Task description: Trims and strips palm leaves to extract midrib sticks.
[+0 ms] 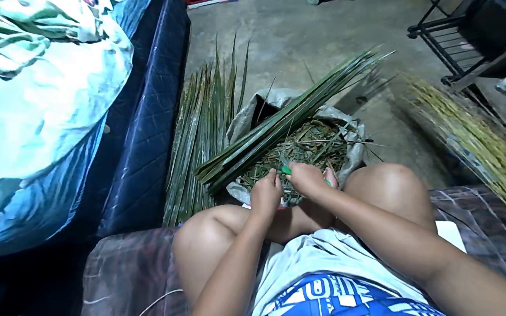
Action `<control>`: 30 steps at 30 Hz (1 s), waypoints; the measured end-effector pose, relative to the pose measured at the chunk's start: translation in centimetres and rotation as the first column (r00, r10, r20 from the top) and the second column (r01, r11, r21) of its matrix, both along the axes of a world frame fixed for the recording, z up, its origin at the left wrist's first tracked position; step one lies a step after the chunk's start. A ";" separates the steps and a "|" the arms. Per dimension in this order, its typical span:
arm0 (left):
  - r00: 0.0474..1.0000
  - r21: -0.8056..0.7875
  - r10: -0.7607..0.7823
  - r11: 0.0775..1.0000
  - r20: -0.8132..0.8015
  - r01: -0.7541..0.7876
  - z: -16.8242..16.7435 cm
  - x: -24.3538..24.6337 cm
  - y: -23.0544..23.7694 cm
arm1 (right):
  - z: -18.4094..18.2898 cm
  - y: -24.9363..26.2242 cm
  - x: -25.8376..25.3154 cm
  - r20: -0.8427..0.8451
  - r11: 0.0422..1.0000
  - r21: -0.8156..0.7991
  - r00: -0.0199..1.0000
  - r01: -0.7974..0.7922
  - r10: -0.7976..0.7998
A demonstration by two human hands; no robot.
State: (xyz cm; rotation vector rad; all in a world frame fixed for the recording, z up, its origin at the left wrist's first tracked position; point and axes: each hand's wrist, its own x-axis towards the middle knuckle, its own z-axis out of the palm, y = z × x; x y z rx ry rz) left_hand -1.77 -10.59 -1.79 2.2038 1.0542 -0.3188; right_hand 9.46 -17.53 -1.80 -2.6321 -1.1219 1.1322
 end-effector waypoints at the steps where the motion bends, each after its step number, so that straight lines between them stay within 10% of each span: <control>1: 1.000 0.011 -0.001 1.000 -0.007 0.001 0.0 0.1 0.1 | -0.1 0.2 0.1 0.026 1.000 0.007 1.000 0.006 -0.006; 9: 0.997 0.024 -0.052 0.998 -0.062 0.054 0.3 -0.2 -1.0 | -1.5 -0.1 4.4 0.022 0.967 0.015 0.967 0.254 -0.254; 14: 0.994 0.059 -0.069 0.996 -0.091 0.074 0.8 -0.1 -0.8 | 0.6 -1.2 0.8 -0.184 0.996 0.006 0.979 0.094 -0.091; 24: 0.994 0.127 -0.105 0.986 0.002 0.104 0.9 -0.6 -1.6 | -0.8 0.1 5.2 0.000 0.952 0.038 0.952 0.305 -0.305; 30: 0.972 0.000 0.029 1.000 0.232 -0.030 0.1 -1.3 -0.6 | 1.5 -1.1 -0.4 -0.078 0.998 0.056 0.997 0.029 -0.024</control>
